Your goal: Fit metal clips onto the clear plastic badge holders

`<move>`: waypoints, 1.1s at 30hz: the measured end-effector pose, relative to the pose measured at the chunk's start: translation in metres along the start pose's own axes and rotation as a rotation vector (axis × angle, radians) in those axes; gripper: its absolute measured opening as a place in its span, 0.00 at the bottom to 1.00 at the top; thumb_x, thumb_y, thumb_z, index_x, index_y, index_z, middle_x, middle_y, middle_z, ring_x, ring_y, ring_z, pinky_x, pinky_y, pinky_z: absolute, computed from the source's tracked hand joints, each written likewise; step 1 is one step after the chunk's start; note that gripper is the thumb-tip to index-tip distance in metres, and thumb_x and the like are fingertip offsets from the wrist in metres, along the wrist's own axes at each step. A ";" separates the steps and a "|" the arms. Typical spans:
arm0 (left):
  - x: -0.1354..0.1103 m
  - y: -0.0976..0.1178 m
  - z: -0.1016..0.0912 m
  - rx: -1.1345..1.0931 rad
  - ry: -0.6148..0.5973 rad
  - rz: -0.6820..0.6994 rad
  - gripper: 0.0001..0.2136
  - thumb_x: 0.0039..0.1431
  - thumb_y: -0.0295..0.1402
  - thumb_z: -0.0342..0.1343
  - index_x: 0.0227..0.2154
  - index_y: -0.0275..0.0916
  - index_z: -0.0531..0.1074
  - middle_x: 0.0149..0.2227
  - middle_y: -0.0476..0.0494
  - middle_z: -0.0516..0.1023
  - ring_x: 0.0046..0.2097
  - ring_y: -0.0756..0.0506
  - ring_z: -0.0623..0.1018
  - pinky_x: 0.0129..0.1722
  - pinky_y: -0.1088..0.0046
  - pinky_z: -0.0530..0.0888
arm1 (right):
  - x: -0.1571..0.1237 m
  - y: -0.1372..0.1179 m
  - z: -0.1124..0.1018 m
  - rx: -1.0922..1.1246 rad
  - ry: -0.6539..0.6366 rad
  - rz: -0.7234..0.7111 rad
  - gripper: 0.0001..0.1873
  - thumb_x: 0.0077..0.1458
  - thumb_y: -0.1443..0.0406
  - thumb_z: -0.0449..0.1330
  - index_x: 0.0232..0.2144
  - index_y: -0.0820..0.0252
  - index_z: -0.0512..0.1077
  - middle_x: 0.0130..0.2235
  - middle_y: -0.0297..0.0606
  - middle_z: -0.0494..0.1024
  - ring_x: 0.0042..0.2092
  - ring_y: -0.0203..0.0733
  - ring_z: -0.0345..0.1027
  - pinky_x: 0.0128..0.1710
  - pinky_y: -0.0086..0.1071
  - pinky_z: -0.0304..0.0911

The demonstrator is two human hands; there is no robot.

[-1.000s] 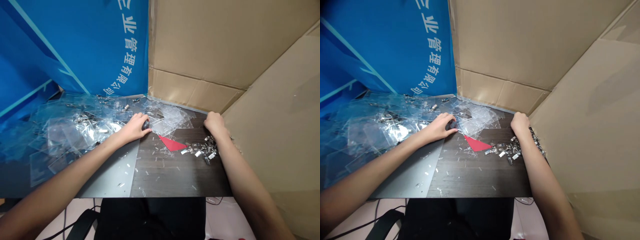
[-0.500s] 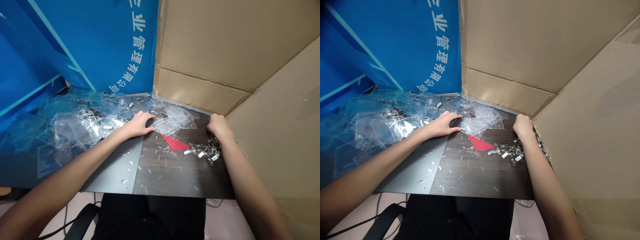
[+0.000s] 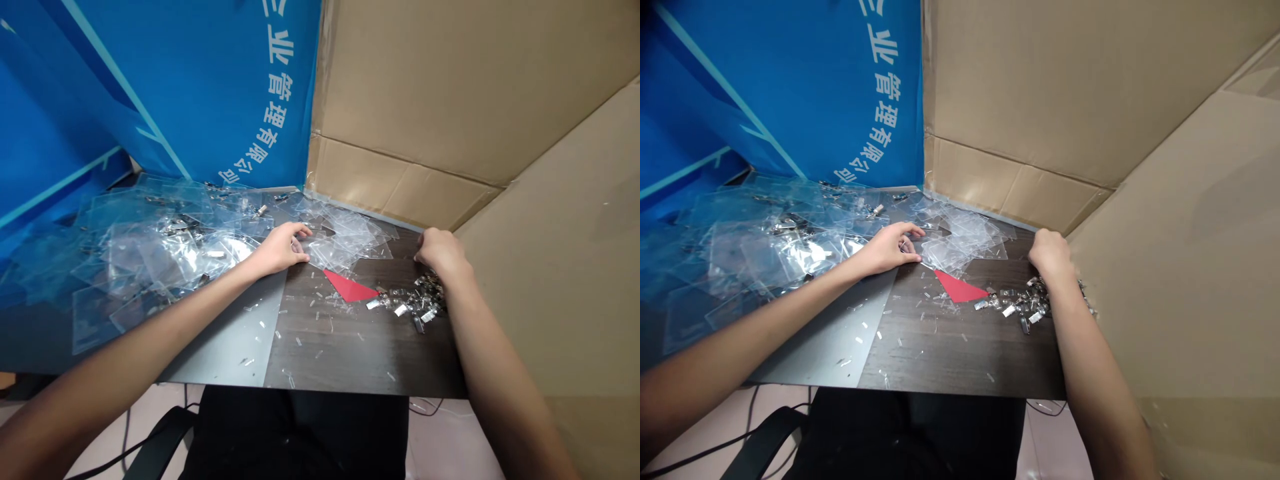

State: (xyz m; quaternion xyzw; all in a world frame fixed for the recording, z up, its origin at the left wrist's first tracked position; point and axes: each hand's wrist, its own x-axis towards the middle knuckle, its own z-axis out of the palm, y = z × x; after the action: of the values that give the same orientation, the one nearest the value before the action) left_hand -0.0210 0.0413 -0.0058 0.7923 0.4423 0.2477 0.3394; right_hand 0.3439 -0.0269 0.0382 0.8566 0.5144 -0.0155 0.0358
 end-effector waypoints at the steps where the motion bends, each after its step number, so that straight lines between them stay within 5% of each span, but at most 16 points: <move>1: -0.001 0.000 0.000 -0.057 0.017 -0.018 0.26 0.49 0.32 0.74 0.53 0.39 0.78 0.58 0.32 0.83 0.36 0.45 0.83 0.44 0.61 0.82 | -0.002 -0.001 -0.003 -0.047 -0.049 0.018 0.21 0.54 0.71 0.74 0.52 0.66 0.86 0.53 0.63 0.87 0.55 0.63 0.84 0.51 0.41 0.78; 6: -0.004 0.005 -0.017 -0.339 0.124 -0.112 0.40 0.47 0.26 0.75 0.65 0.39 0.72 0.69 0.23 0.73 0.36 0.49 0.83 0.44 0.62 0.82 | -0.009 -0.008 -0.008 -0.115 -0.168 -0.005 0.24 0.55 0.78 0.68 0.54 0.70 0.85 0.55 0.65 0.86 0.56 0.61 0.85 0.48 0.37 0.77; 12: -0.008 0.021 -0.031 -0.555 0.193 -0.186 0.14 0.48 0.27 0.69 0.40 0.36 0.82 0.48 0.35 0.87 0.40 0.46 0.81 0.43 0.67 0.80 | -0.006 -0.010 -0.004 -0.084 -0.143 -0.012 0.20 0.60 0.73 0.68 0.54 0.68 0.84 0.54 0.65 0.86 0.56 0.63 0.84 0.50 0.41 0.76; 18: -0.013 0.036 -0.021 -0.681 0.134 -0.212 0.10 0.47 0.26 0.64 0.29 0.40 0.68 0.40 0.40 0.87 0.32 0.50 0.75 0.32 0.72 0.70 | -0.010 -0.020 -0.003 -0.049 -0.132 -0.092 0.13 0.65 0.64 0.68 0.51 0.56 0.85 0.55 0.51 0.87 0.56 0.55 0.83 0.51 0.37 0.75; 25: -0.020 0.042 -0.006 -0.763 0.003 -0.136 0.12 0.58 0.30 0.60 0.32 0.44 0.58 0.44 0.37 0.90 0.45 0.43 0.86 0.36 0.70 0.72 | -0.022 -0.032 -0.006 -0.032 -0.162 -0.076 0.20 0.67 0.73 0.57 0.56 0.72 0.81 0.58 0.71 0.82 0.59 0.67 0.81 0.53 0.44 0.73; 29: -0.022 0.043 -0.001 -0.780 0.025 -0.113 0.13 0.60 0.30 0.59 0.31 0.44 0.56 0.45 0.35 0.90 0.46 0.42 0.87 0.36 0.67 0.73 | -0.031 -0.045 0.000 0.225 0.050 -0.176 0.21 0.69 0.74 0.52 0.61 0.77 0.72 0.55 0.71 0.83 0.57 0.63 0.80 0.56 0.44 0.69; 33: -0.021 0.040 0.003 -0.779 0.039 -0.116 0.12 0.57 0.28 0.57 0.31 0.45 0.56 0.42 0.37 0.89 0.46 0.42 0.86 0.38 0.67 0.75 | -0.057 -0.073 0.017 0.737 0.146 -0.490 0.13 0.69 0.69 0.50 0.52 0.60 0.69 0.43 0.46 0.82 0.42 0.47 0.77 0.49 0.39 0.68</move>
State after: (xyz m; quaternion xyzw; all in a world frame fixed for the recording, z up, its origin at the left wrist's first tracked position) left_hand -0.0076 0.0065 0.0204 0.5730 0.3657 0.3926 0.6196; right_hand 0.2529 -0.0440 0.0219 0.6639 0.6634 -0.1451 -0.3131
